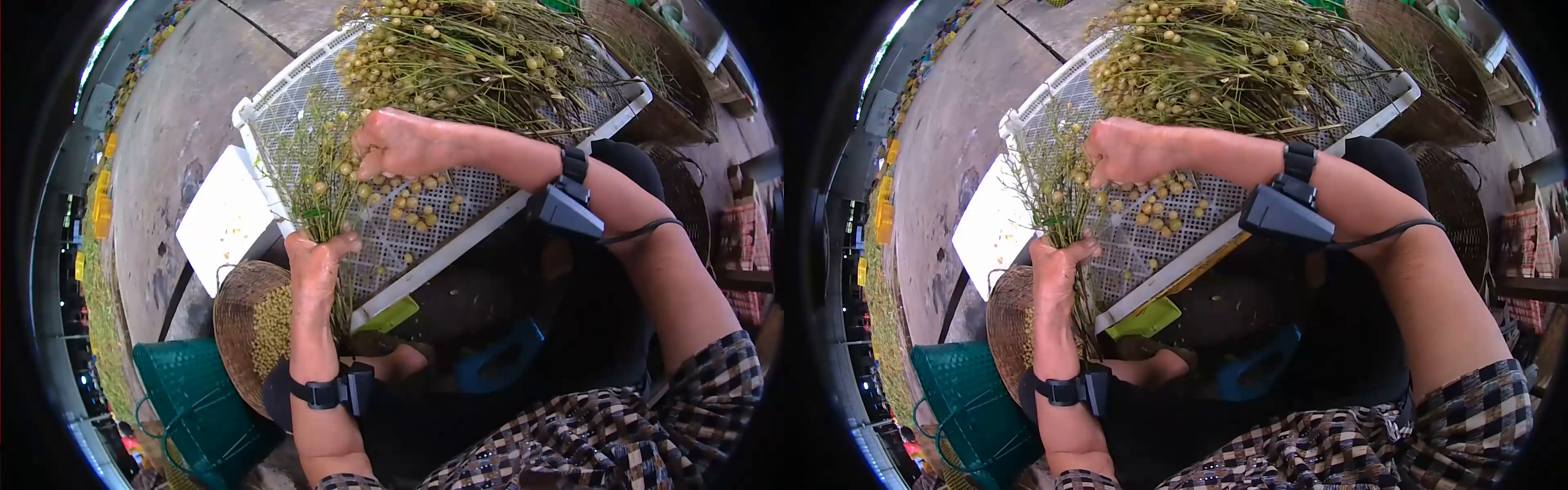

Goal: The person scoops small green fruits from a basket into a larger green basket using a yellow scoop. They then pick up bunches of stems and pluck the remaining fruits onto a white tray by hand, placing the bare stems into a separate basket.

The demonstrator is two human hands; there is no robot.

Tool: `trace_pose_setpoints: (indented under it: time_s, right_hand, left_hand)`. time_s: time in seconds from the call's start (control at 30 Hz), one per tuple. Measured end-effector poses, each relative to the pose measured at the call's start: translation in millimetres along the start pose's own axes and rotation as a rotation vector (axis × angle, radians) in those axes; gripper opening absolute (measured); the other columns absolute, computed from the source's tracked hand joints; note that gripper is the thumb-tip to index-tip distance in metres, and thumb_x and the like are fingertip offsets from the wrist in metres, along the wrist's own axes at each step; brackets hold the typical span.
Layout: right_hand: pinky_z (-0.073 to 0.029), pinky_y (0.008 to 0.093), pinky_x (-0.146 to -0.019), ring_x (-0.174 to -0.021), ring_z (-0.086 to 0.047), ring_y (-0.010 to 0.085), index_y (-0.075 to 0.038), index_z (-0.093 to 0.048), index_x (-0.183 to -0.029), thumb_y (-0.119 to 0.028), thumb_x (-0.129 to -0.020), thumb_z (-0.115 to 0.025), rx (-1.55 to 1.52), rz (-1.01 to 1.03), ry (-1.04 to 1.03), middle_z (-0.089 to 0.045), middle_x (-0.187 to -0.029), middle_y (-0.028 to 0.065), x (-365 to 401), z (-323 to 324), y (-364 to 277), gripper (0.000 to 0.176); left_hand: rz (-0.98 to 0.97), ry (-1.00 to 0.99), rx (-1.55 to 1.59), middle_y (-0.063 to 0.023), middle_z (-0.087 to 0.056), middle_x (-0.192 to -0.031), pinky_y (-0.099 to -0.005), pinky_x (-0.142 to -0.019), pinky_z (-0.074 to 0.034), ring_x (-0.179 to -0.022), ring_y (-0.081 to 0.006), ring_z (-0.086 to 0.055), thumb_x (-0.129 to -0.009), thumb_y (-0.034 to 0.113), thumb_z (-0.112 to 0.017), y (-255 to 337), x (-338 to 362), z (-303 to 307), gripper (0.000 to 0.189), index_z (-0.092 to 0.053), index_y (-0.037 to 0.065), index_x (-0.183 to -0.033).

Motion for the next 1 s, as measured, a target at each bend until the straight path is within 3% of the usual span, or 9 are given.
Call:
trace_pose_setpoints:
  time_s: [0.03,0.17,0.4,0.53,0.63,0.67,0.77,0.87,1.0]
  right_hand:
    - [-0.044,0.0321,-0.051,-0.055,-0.058,0.0170,0.006,-0.057,-0.071,-0.017,-0.082,-0.065,-0.058,0.036,-0.069,-0.056,-0.061,0.0096,-0.1,6.1,-4.7,0.026]
    - [-0.041,0.0288,-0.044,-0.047,-0.053,0.0122,0.003,-0.055,-0.069,-0.018,-0.087,-0.060,-0.206,-0.152,-0.240,-0.055,-0.060,0.0061,6.1,24.2,-15.4,0.028]
    - [-0.042,0.0268,-0.043,-0.048,-0.054,0.0121,0.004,-0.059,-0.077,-0.012,-0.084,-0.057,-0.161,-0.200,-0.261,-0.056,-0.062,0.0053,8.9,36.9,-10.8,0.018]
    - [-0.046,0.0239,-0.044,-0.051,-0.058,0.0113,0.004,-0.064,-0.089,-0.010,-0.082,-0.058,-0.341,-0.189,-0.148,-0.063,-0.069,0.0076,13.0,26.0,-3.2,0.016]
    - [-0.047,0.0247,-0.046,-0.052,-0.058,0.0116,0.007,-0.064,-0.089,-0.014,-0.079,-0.069,-0.750,-0.236,0.042,-0.064,-0.068,0.0093,9.5,-0.7,-2.1,0.024]
    - [-0.047,0.0247,-0.046,-0.052,-0.058,0.0116,0.007,-0.064,-0.089,-0.014,-0.079,-0.069,-0.752,-0.240,0.045,-0.064,-0.068,0.0093,6.4,-9.4,-4.1,0.024]
    - [-0.047,0.0286,-0.052,-0.056,-0.057,0.0154,0.007,-0.066,-0.087,-0.020,-0.075,-0.073,-0.201,-0.215,0.234,-0.065,-0.068,0.0098,6.2,-19.4,-16.3,0.029]
    - [-0.047,0.0305,-0.055,-0.058,-0.058,0.0158,0.005,-0.067,-0.084,-0.019,-0.074,-0.073,-0.155,-0.132,0.210,-0.065,-0.068,0.0083,2.3,-36.4,-6.6,0.027]
    - [-0.046,0.0301,-0.053,-0.056,-0.058,0.0152,0.005,-0.068,-0.083,-0.017,-0.074,-0.071,-0.419,-0.024,0.214,-0.064,-0.066,0.0074,-6.6,-30.3,6.0,0.024]
  left_hand:
    - [-0.001,0.003,0.001,-0.0047,-0.061,-0.068,-0.0263,-0.046,-0.040,-0.053,-0.0121,-0.053,-0.067,-0.008,-0.064,2.0,1.2,-0.1,0.020,-0.063,-0.005,-0.086]
    - [0.057,-0.061,0.037,-0.0049,-0.059,-0.066,-0.0252,-0.043,-0.038,-0.049,-0.0112,-0.051,-0.072,-0.007,-0.062,10.4,2.6,2.2,0.014,-0.062,-0.004,-0.086]
    - [0.060,0.035,0.020,-0.0038,-0.057,-0.063,-0.0231,-0.040,-0.035,-0.046,-0.0109,-0.048,-0.079,0.000,-0.066,16.7,0.8,15.4,0.008,-0.061,-0.002,-0.084]
    - [0.034,0.051,0.180,-0.0037,-0.057,-0.067,-0.0235,-0.039,-0.034,-0.048,-0.0108,-0.048,-0.080,0.003,-0.068,17.6,-1.6,25.6,0.010,-0.060,0.000,-0.086]
    - [0.021,0.033,0.113,-0.0043,-0.056,-0.064,-0.0246,-0.040,-0.034,-0.046,-0.0116,-0.047,-0.085,0.013,-0.067,16.3,-1.0,19.5,0.017,-0.060,-0.001,-0.090]
    - [0.032,0.045,0.106,-0.0042,-0.056,-0.064,-0.0245,-0.040,-0.034,-0.046,-0.0116,-0.047,-0.086,0.015,-0.067,16.3,-0.2,15.6,0.018,-0.059,-0.001,-0.091]
    - [0.046,0.036,0.096,-0.0042,-0.055,-0.063,-0.0245,-0.040,-0.034,-0.046,-0.0117,-0.046,-0.089,0.020,-0.065,15.5,1.7,6.4,0.021,-0.059,0.000,-0.090]
    - [0.033,0.004,0.097,-0.0048,-0.054,-0.062,-0.0247,-0.039,-0.034,-0.044,-0.0120,-0.046,-0.090,0.023,-0.063,19.8,5.4,0.7,0.023,-0.059,0.001,-0.089]
    - [0.095,0.048,0.132,-0.0049,-0.053,-0.061,-0.0247,-0.038,-0.033,-0.044,-0.0123,-0.045,-0.091,0.024,-0.063,14.4,2.0,18.0,0.024,-0.058,0.001,-0.087]
Point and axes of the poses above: each hand's wrist, its own x-axis away from the middle knuckle, its own z-axis out of the back of the hand, y = z × x, the point moved 2 cm from there along -x, towards the middle knuckle
